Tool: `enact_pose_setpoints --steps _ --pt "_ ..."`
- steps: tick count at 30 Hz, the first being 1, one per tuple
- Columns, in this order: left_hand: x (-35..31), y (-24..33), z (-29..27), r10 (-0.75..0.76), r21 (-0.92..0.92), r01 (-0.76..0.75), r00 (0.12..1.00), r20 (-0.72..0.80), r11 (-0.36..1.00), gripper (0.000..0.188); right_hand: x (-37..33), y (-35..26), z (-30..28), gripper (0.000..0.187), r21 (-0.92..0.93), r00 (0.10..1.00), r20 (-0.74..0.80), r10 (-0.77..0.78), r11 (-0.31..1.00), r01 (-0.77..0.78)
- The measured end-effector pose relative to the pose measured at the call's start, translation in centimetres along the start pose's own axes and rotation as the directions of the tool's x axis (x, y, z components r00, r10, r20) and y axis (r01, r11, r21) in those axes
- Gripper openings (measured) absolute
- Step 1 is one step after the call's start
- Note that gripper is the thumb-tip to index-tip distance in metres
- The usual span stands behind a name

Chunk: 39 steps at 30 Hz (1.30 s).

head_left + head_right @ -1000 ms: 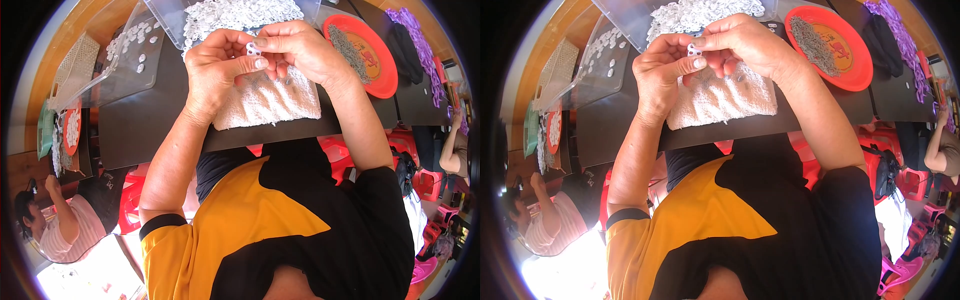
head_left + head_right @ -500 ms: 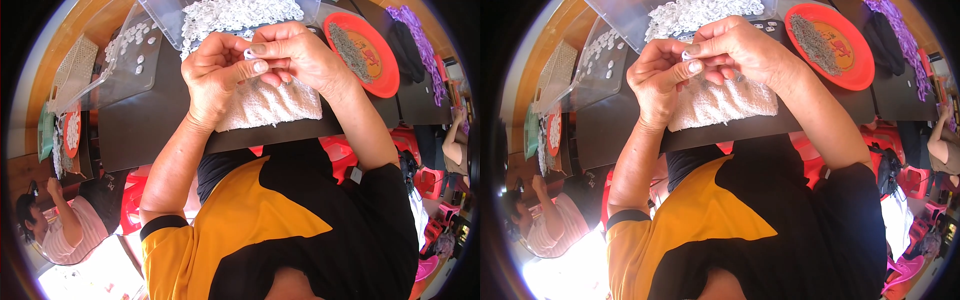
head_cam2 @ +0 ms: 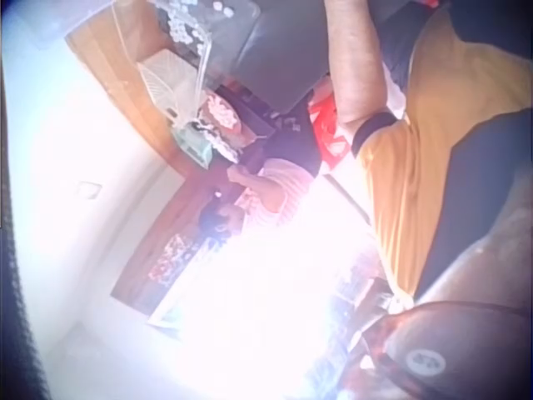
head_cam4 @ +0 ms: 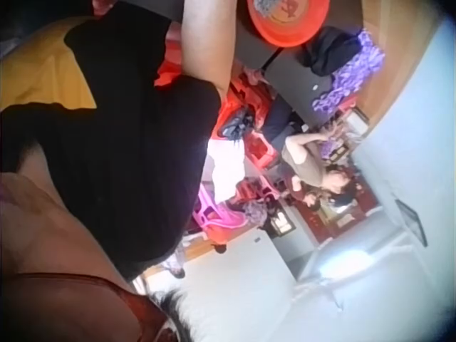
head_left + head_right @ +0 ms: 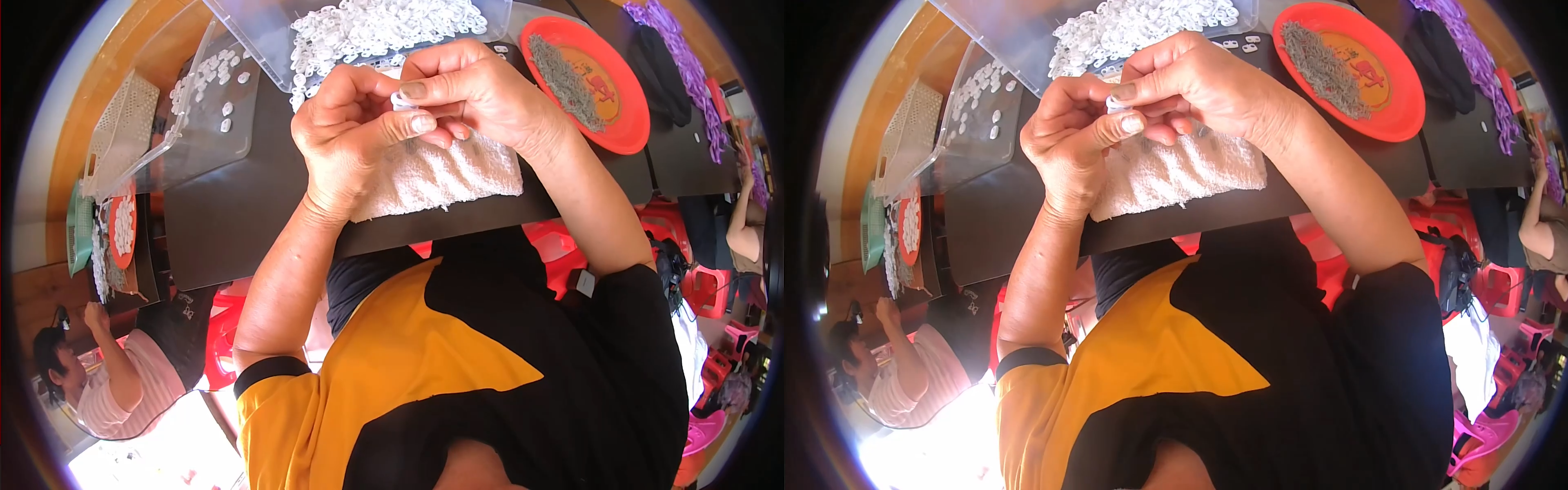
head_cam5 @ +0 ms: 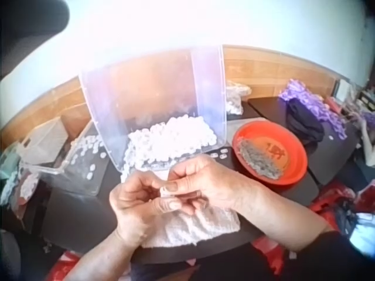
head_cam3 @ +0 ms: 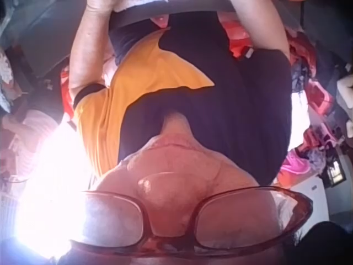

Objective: Handling and inspecting small white plastic components on a workbench.

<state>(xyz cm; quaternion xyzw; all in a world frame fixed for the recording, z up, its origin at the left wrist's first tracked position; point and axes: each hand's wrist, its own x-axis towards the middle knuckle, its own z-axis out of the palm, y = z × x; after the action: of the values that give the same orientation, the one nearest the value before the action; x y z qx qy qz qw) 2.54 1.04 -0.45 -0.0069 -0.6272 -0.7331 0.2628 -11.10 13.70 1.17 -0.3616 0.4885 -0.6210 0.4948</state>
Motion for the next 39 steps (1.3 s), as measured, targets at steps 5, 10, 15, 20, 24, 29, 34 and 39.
enact_pose_setpoints --steps 5,10,15,20,24,29,34,39 --pt "0.2 -0.4 -0.5 0.038 0.096 -0.038 0.999 -0.004 0.995 0.026 0.1 0.4 0.2 0.023 -0.014 1.0 0.008 -0.027 1.0 0.028" --pt "0.3 -0.8 -0.8 0.031 0.062 -0.031 0.999 0.008 0.998 0.027 0.1 0.5 0.0 0.024 -0.015 1.0 0.017 -0.008 1.0 0.009" --pt "0.1 -0.5 -0.4 0.038 0.07 -0.04 0.999 0.027 0.997 0.026 0.1 0.5 0.0 0.025 -0.023 0.998 0.063 0.004 1.0 -0.003" --pt "0.4 -0.5 0.1 0.02 -0.021 -0.02 1.0 -0.007 1.0 0.024 0.4 0.4 -0.3 0.024 -0.062 0.999 -0.015 -0.034 0.998 0.033" --pt "0.4 -0.8 0.2 0.073 0.123 -0.069 0.997 -0.025 0.99 0.025 0.0 -1.0 -0.2 0.022 -0.212 0.995 -0.055 -0.085 0.975 0.071" --pt "0.5 -0.8 0.4 0.069 0.233 -0.061 0.997 -0.024 0.971 0.029 -0.1 -0.7 -0.9 0.023 -0.25 0.993 -0.058 -0.101 0.965 0.084" --pt "0.6 -0.8 0.4 0.089 0.222 -0.082 0.996 -0.022 0.972 0.028 -0.1 -1.0 -1.0 0.021 -0.259 0.994 -0.07 -0.084 0.964 0.064" --pt "0.6 -0.7 0.3 0.071 0.25 -0.059 0.997 -0.04 0.967 0.025 -0.2 -1.3 -1.3 0.021 -0.35 0.996 -0.061 -0.071 0.936 0.045"
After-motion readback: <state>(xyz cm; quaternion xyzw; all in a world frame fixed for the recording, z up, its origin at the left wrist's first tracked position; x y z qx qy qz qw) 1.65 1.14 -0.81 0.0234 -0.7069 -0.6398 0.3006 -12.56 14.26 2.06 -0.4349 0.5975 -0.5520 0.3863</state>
